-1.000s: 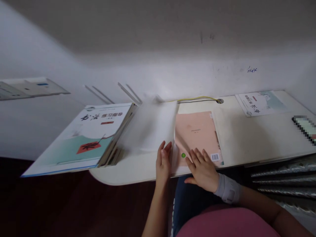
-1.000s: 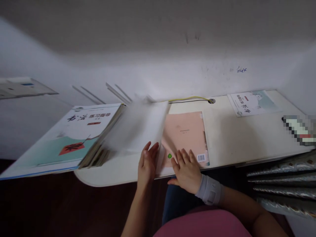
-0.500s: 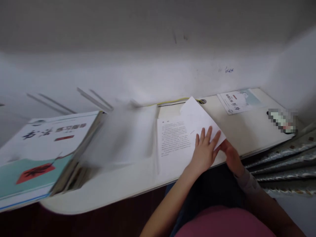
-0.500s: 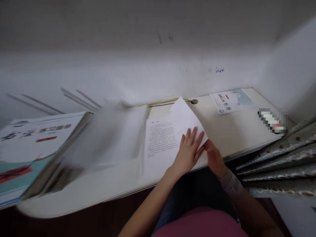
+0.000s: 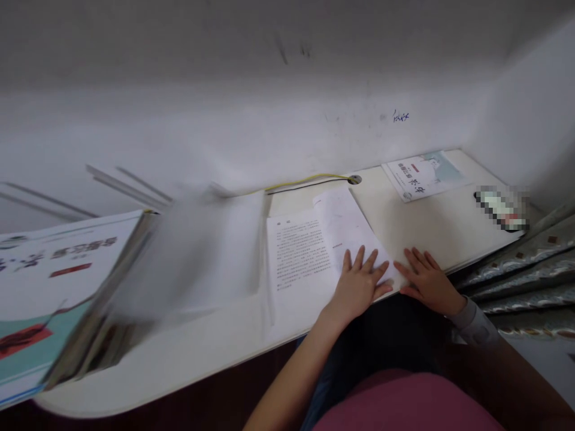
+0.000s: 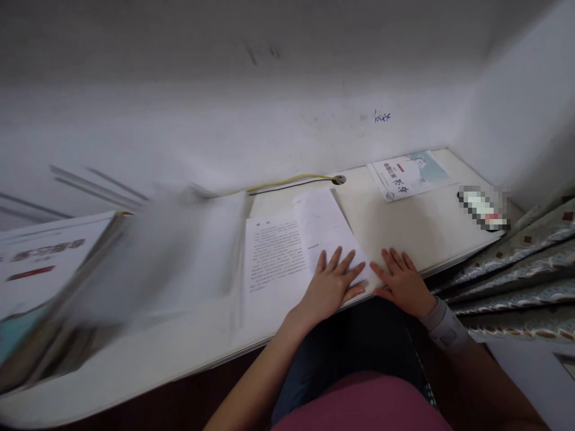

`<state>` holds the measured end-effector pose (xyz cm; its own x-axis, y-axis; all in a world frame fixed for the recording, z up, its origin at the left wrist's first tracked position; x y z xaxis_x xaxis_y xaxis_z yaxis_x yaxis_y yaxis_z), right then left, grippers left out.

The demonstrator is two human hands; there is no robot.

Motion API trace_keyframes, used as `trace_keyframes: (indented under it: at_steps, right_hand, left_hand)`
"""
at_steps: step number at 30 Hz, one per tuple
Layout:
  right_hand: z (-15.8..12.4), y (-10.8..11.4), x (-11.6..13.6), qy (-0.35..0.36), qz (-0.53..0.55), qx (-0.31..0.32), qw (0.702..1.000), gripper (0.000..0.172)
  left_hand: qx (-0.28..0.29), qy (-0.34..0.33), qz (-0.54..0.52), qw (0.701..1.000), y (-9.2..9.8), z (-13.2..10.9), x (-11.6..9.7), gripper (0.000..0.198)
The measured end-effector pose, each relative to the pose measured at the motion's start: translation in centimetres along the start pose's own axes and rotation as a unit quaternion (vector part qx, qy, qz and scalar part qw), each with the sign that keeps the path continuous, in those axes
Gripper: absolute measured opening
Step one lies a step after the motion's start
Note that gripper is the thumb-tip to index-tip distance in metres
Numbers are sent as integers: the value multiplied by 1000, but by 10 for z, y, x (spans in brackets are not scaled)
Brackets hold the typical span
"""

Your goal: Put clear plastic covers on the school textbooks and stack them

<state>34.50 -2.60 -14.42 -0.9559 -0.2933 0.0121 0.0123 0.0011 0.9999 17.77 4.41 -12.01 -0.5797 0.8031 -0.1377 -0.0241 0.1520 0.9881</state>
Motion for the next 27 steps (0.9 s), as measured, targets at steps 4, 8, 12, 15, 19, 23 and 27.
trace_keyframes:
  at_steps: [4,8,12,15,19,23,27]
  right_hand:
    - [-3,-2,-4,9,1,-1,1000,56]
    - [-5,-4,-7,13,16,-2,1000,56]
    - [-5,-3,-10,16,42,-3,999,57]
    - [-5,-2,-13,16,68,1,998,60]
    - [-6,-1,-16,21,103,7,994,62]
    - [-6,0,-15,19,118,8,993,62]
    - [-6,0,-15,11,118,10,993,62]
  left_hand:
    - [21,-4,-10,1000,0,2,-1,53]
    - [33,-2,-19,999,0,4,-2,55]
    - [36,-7,-24,999,1,8,-5,57]
    - [39,-12,-28,999,3,10,-8,60]
    - [51,-12,-32,998,6,13,-12,62]
    - [58,-16,-36,998,3,17,-17,68]
    - [43,-34,-38,998,-3,16,-19,70]
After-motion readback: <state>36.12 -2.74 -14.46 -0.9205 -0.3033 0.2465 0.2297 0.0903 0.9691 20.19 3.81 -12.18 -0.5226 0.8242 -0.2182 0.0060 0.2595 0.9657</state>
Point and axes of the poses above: each hand's wrist, its own z-axis towards the middle knuckle, its own y-axis out of the back of the hand, x = y × z, the point moved 4 cm from there along z, towards the middle knuckle, and after that the axes turned 10 degrees about x, right-handed, at the moved point
